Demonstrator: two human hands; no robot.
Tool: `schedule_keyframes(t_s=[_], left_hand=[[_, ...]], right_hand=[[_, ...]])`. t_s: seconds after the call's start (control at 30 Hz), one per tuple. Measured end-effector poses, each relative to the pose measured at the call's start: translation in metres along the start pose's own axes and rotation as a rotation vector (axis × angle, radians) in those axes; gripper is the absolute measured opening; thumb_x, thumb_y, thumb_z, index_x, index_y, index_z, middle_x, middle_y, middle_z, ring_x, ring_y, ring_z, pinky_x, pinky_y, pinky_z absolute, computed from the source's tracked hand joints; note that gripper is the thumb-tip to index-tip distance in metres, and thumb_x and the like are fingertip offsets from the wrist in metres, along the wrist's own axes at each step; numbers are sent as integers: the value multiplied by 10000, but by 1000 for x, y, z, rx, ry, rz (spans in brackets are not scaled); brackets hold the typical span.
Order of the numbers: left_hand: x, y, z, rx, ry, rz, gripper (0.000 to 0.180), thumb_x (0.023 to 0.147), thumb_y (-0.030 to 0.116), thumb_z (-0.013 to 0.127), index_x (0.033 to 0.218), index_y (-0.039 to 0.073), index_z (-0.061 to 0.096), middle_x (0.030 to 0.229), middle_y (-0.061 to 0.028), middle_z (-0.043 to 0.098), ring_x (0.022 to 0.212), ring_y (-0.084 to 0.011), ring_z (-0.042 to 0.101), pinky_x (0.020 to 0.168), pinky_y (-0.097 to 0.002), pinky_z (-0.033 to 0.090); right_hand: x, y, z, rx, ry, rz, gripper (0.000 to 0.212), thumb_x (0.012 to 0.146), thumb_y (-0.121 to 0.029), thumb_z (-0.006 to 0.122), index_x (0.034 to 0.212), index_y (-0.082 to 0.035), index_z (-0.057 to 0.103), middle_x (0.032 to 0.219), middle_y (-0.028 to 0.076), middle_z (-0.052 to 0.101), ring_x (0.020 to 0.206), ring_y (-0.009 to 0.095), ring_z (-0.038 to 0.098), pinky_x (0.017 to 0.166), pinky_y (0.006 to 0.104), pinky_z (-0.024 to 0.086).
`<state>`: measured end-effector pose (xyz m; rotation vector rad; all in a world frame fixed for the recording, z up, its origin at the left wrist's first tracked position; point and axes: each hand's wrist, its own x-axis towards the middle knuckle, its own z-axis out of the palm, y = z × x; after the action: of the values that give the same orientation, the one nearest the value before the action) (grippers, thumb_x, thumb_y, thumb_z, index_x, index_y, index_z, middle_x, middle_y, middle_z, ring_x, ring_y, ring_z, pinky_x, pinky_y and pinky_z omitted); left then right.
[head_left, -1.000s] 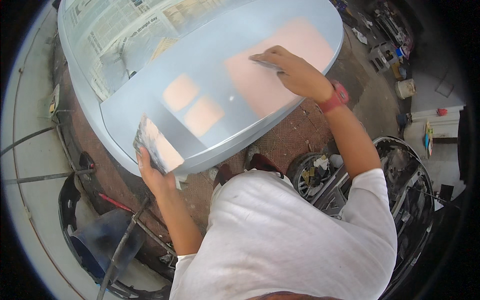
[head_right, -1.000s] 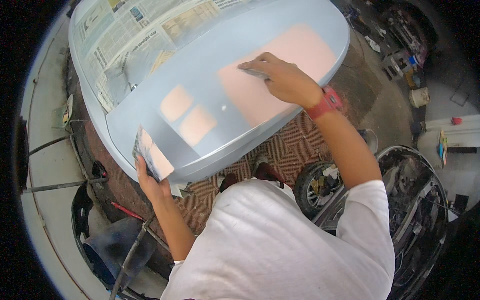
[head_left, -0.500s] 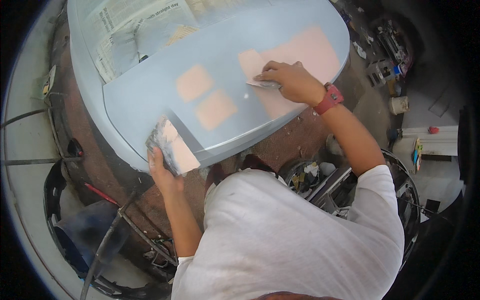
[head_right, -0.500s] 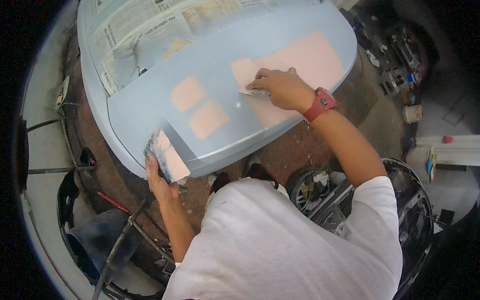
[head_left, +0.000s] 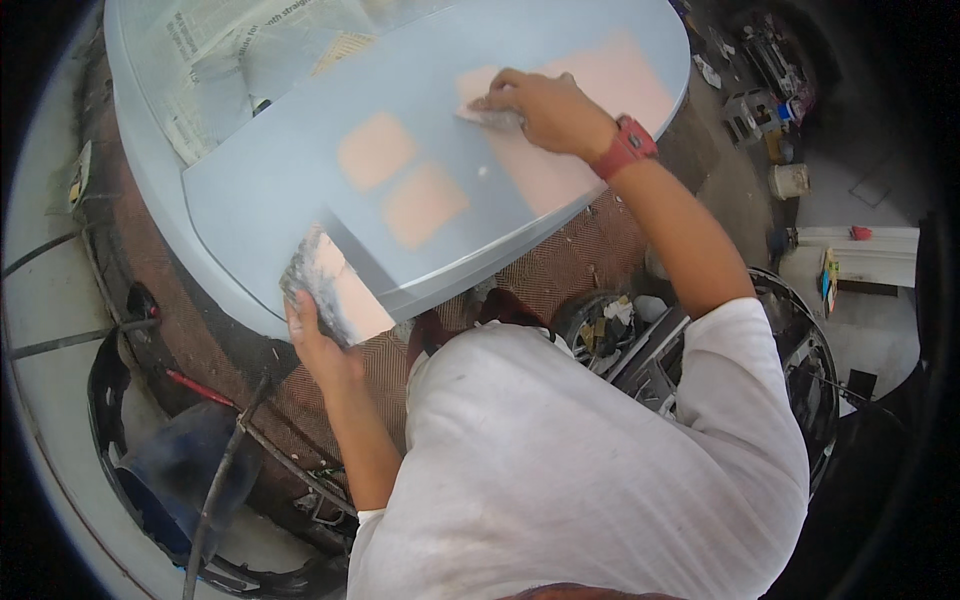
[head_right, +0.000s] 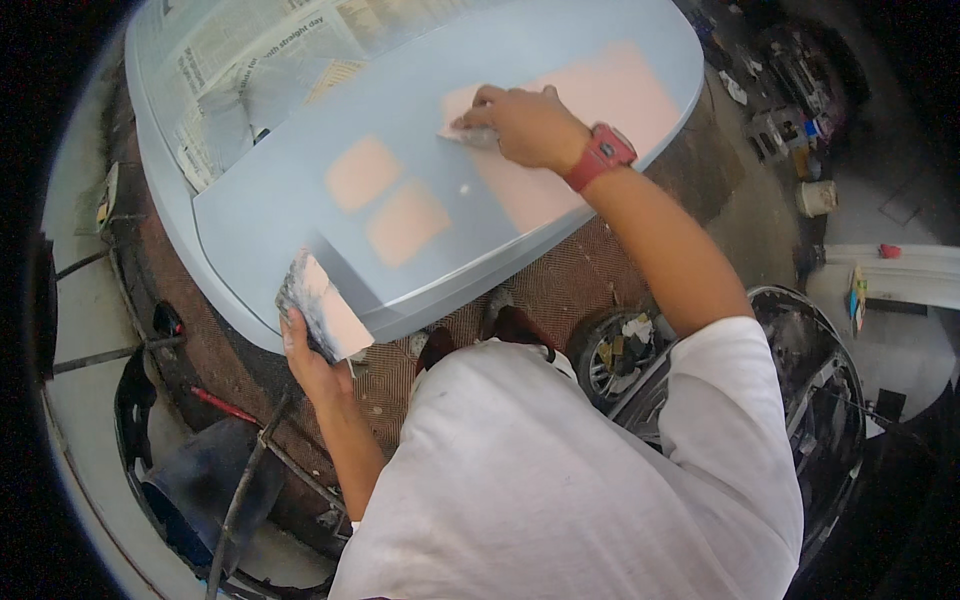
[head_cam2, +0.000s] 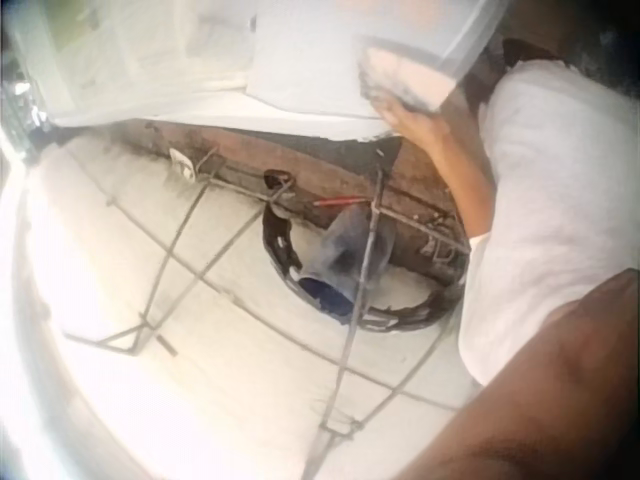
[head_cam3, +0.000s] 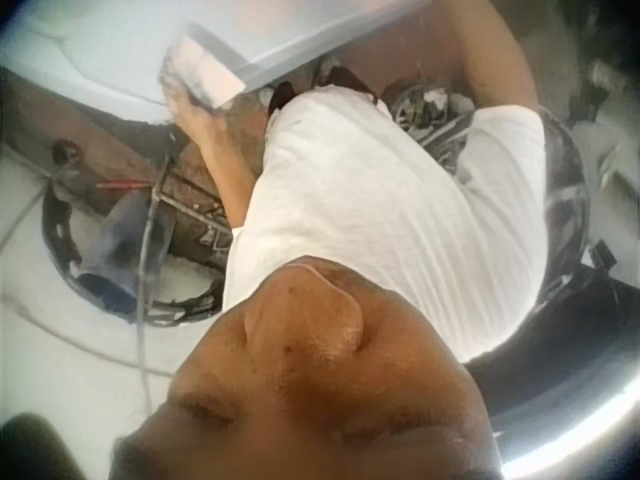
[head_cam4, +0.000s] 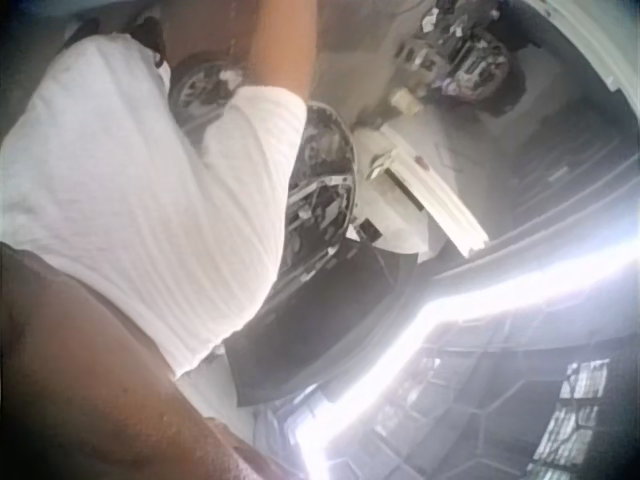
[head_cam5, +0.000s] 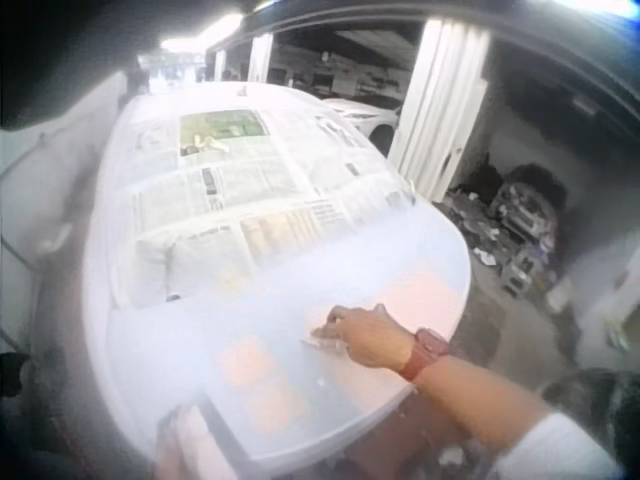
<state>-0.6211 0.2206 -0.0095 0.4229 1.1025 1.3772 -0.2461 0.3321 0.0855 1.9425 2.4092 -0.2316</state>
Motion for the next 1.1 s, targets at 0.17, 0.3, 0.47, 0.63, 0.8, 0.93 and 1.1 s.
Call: schedule_keyframes(t_s=[0.17, 0.3, 0.47, 0.63, 0.8, 0.93, 1.1], left_hand=[[-2, 2, 4, 3, 22, -5, 535, 1091, 286, 577, 1526, -3, 461, 1432, -123, 582, 1303, -239, 589, 1083, -402, 495], [-3, 2, 3, 10, 38, -18, 533, 1093, 281, 574, 1530, -1, 460, 1440, -120, 577, 1309, -240, 584, 1083, -407, 493], [-1, 1, 3, -11, 14, -10, 521, 1099, 283, 562, 1523, -3, 464, 1435, -126, 581, 1308, -241, 588, 1085, -409, 495], [4, 0, -2, 8, -45, 5, 553, 1087, 301, 589, 1533, 2, 454, 1452, -143, 566, 1309, -265, 578, 1085, -415, 494], [4, 0, -2, 33, -59, 20, 553, 1090, 309, 580, 1534, 4, 455, 1449, -146, 568, 1311, -270, 578, 1079, -415, 499], [0, -1, 3, 61, 13, 25, 568, 1088, 307, 581, 1547, 4, 441, 1453, -146, 566, 1312, -273, 578, 1075, -417, 503], [-3, 2, 4, 31, 50, -4, 544, 1093, 286, 573, 1533, -8, 445, 1436, -126, 575, 1302, -243, 588, 1089, -406, 493]], right_hand=[[-84, -18, 13, 79, 61, -50, 500, 913, -55, 604, 1341, -293, 705, 1345, 27, 626, 1257, 268, 606, 996, 584, 411], [-147, -29, 26, -61, 55, -83, 602, 858, -5, 617, 1389, -284, 670, 1372, 55, 602, 1325, 289, 548, 1036, 571, 392], [-146, -12, -4, 29, 34, -48, 669, 832, 45, 579, 1416, -273, 651, 1372, 64, 599, 1325, 297, 549, 1051, 557, 393], [-29, 17, -8, 67, 247, -4, 654, 851, 41, 529, 1391, -300, 667, 1351, 20, 631, 1232, 275, 634, 987, 583, 438], [46, 26, -2, -58, 163, 57, 602, 875, 24, 510, 1355, -292, 689, 1353, 1, 637, 1194, 290, 663, 968, 636, 458], [43, 24, 0, -6, 40, 46, 650, 848, 64, 489, 1352, -290, 698, 1365, 1, 636, 1196, 282, 664, 967, 625, 481], [-33, -8, -5, -22, -50, -31, 525, 901, -23, 560, 1322, -296, 712, 1337, 4, 639, 1189, 278, 647, 977, 604, 450]])
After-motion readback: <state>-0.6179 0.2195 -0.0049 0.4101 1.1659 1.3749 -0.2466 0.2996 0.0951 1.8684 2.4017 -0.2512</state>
